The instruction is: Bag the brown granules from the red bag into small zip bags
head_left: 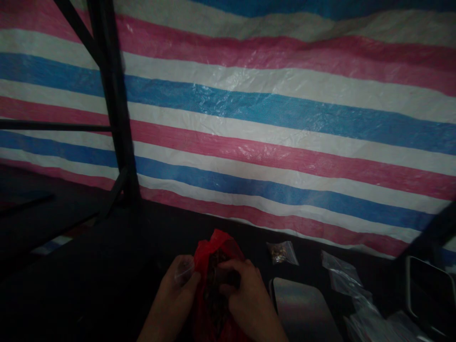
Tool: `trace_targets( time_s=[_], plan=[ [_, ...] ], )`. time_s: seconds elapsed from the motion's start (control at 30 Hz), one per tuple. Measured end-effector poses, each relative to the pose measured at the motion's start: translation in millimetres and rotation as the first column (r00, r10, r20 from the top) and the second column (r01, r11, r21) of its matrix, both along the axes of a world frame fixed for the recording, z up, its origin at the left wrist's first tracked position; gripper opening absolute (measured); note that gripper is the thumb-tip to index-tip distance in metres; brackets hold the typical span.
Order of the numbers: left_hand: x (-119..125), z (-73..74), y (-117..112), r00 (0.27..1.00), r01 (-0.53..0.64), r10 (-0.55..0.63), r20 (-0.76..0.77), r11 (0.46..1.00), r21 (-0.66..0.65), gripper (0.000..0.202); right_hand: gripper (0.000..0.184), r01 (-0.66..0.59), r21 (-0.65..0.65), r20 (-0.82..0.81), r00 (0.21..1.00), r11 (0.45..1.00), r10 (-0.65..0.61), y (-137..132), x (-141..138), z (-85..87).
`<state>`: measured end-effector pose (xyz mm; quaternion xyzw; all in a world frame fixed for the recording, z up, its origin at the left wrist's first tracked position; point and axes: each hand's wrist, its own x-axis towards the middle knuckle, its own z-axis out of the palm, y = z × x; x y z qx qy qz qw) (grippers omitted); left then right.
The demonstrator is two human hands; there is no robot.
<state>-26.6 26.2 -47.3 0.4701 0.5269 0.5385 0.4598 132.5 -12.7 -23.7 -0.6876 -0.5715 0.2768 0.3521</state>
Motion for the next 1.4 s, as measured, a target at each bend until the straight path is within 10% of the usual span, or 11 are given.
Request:
trace_targets(
  time_s=[0.27,0.43,0.73,1.03,1.27,1.4],
  plan=[
    [-5,-5.8,1,0.984,-0.051,0.085,-0.158,0.977,0.206,0.032,0.038,-0.194,0.106,-0.451,0.865,0.975,0.221,3,18,8.9],
    [-1,-7.8,-3,0.947,0.123,-0.052,-0.317,0.970,0.209,0.026,0.042,-0.109,0.129,-0.301,0.943,0.986,0.144,-3,8,25.6],
    [2,-3.1,-6,0.944,0.105,-0.040,-0.327,0.977,0.183,0.026,0.057,-0.148,0.289,-0.140,0.971,0.946,0.195,-10,-25,42.3],
    [11,-10.8,-6,0.888,0.135,-0.061,-0.456,0.982,0.131,0.024,0.045,-0.085,0.134,-0.179,0.978,0.987,0.108,-6,-11,25.7],
    [9,-3.9,-8,0.801,0.147,0.011,-0.598,0.966,0.215,0.026,0.044,-0.154,0.097,-0.257,0.951,0.983,0.174,-10,1,26.3],
    [14,3.2,-12,0.590,0.206,0.191,-0.785,0.904,0.375,0.037,0.040,-0.178,0.098,-0.301,0.932,0.979,0.200,-14,10,34.6]
  ],
)
